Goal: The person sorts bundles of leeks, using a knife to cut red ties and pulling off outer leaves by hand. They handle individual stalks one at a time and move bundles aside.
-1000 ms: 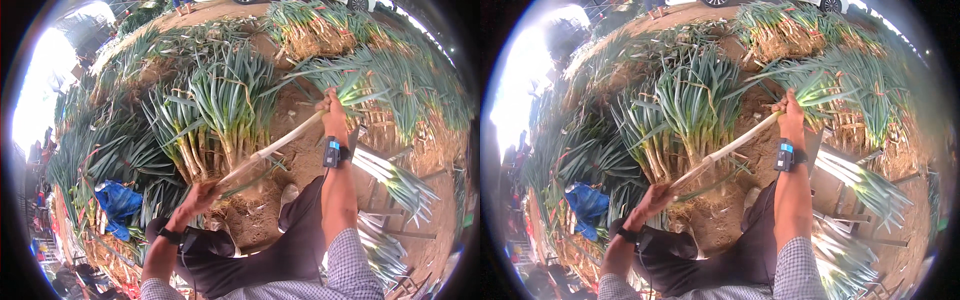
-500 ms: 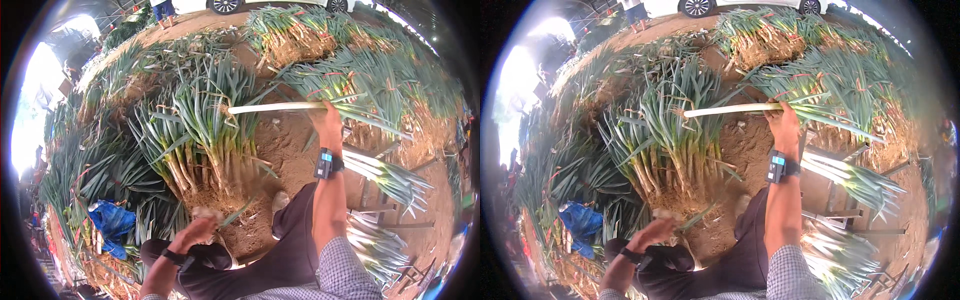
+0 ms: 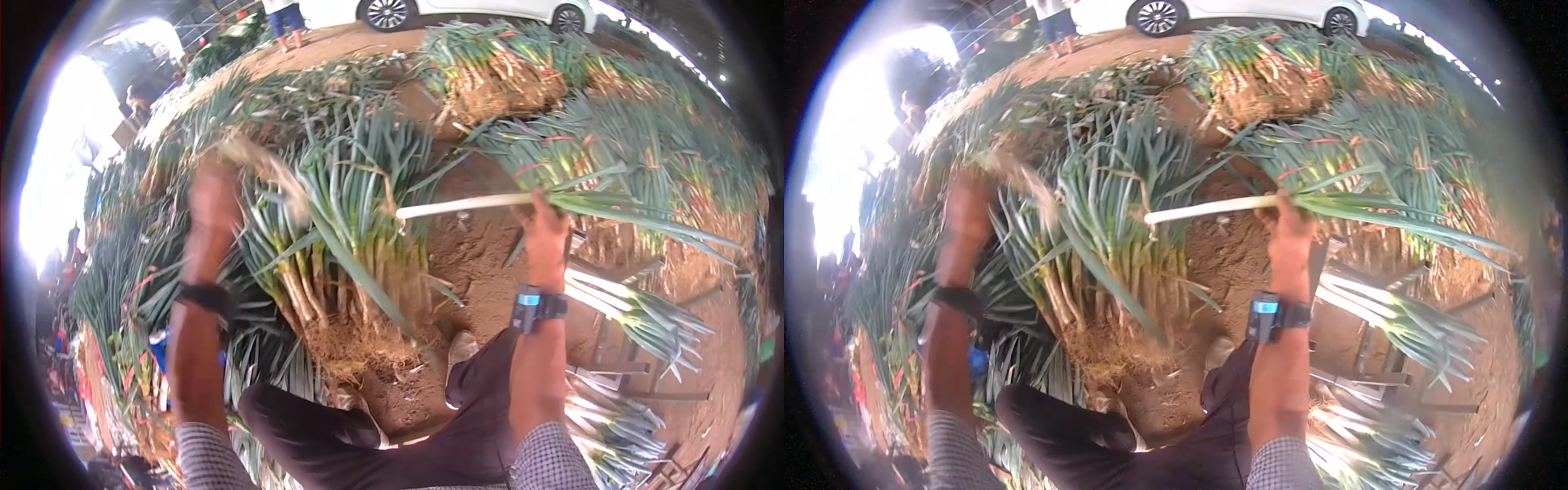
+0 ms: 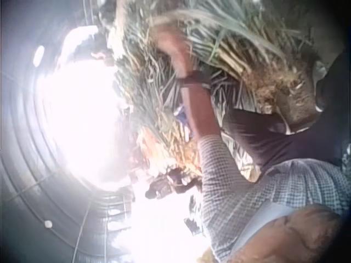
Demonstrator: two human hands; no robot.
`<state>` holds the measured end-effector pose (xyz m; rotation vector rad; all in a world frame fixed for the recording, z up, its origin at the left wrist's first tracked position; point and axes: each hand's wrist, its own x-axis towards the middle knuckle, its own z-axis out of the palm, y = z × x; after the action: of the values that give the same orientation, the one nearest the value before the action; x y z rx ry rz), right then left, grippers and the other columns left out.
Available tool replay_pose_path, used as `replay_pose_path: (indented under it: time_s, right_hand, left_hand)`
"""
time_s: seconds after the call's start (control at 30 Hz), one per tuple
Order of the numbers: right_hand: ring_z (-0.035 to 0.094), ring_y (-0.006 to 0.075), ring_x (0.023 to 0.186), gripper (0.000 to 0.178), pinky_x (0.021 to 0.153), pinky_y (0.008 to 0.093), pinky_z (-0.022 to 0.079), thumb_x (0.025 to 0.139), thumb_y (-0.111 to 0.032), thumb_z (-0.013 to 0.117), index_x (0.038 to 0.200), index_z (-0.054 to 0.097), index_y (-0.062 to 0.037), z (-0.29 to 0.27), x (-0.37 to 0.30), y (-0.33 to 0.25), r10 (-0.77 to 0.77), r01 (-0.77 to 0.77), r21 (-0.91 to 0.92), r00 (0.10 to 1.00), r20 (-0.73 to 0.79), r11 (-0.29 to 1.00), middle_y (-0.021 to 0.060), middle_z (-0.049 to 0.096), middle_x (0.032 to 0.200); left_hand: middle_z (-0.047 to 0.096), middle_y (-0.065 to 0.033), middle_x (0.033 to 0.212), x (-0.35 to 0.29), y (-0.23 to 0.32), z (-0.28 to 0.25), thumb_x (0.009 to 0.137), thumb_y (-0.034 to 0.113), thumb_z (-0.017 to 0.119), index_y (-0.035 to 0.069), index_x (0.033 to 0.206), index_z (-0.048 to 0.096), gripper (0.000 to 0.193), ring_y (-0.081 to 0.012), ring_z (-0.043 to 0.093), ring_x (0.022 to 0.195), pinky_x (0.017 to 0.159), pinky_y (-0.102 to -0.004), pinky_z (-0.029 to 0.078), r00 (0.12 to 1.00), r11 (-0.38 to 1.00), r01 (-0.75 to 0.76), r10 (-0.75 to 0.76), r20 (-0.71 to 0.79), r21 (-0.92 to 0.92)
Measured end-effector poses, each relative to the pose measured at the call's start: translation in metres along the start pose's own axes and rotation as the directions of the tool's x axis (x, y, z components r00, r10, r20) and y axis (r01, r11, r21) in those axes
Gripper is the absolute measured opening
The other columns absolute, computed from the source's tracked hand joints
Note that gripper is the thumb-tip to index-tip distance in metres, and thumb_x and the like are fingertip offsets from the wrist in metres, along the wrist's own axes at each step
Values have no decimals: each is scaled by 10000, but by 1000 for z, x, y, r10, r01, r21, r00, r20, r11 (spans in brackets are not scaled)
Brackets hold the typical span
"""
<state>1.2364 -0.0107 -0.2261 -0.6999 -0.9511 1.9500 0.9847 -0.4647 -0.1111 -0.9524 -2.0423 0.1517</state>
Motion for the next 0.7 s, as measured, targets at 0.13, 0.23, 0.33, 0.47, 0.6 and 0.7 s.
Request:
replay_pose_path:
  time_s: [0.13, 0.23, 0.33, 0.47, 0.6, 0.7]
  right_hand:
    - [649, 230, 803, 217, 615, 355, 600, 880, -79, 657, 1054, 562, 8, -26, 26, 2, -78, 75, 65, 996, 49, 995, 124, 630, 962]
    - [654, 231, 818, 206, 625, 361, 596, 878, -77, 668, 1034, 562, 7, -19, 21, 2, -107, 94, 85, 983, 152, 992, 129, 633, 980]
    - [665, 218, 838, 233, 629, 329, 590, 855, -96, 707, 1015, 579, 14, 27, -27, 4, -96, 61, 164, 971, 218, 985, 123, 642, 963]
    - [668, 208, 794, 237, 642, 311, 594, 846, -105, 720, 1005, 604, 27, 31, -52, 18, 78, -102, 41, 917, 392, 994, 116, 654, 921]
    - [659, 189, 773, 194, 650, 316, 591, 839, -60, 715, 982, 625, 36, 44, -73, 21, 35, -38, -3, 878, 477, 999, 88, 657, 898]
    - [654, 176, 779, 193, 658, 318, 591, 842, -49, 710, 987, 619, 41, 43, -68, 34, 53, -8, -85, 840, 540, 996, 87, 654, 901]
  left_hand:
    - [662, -177, 913, 138, 1, -90, 915, 95, 541, 66, 1323, 516, 410, -263, 620, 718, 675, -362, 505, 820, 779, 381, -534, -208, -499]
    - [625, -145, 1152, 105, 141, -75, 853, 78, 566, 69, 1194, 604, 344, -296, 623, 919, 799, -397, 517, 983, 964, 0, -49, -178, -265]
    - [586, -152, 1213, 59, 256, -51, 912, 274, 600, 45, 1267, 529, 428, -308, 531, 1121, 1031, -486, 341, 987, 856, 151, -161, 23, -494]
    - [604, -189, 1121, 36, 316, -18, 923, 311, 583, 42, 1226, 554, 406, -281, 558, 1051, 947, -449, 382, 928, 738, 314, -373, 27, -597]
    - [636, -184, 809, 13, 300, 23, 969, 374, 479, -1, 1055, 623, 410, -293, 620, 791, 763, -438, 454, 777, 466, 627, -311, 548, -624]
    - [609, -184, 690, 12, 290, 34, 992, 333, 414, 3, 966, 617, 389, -321, 626, 650, 622, -435, 470, 589, 176, 807, -180, 788, -564]
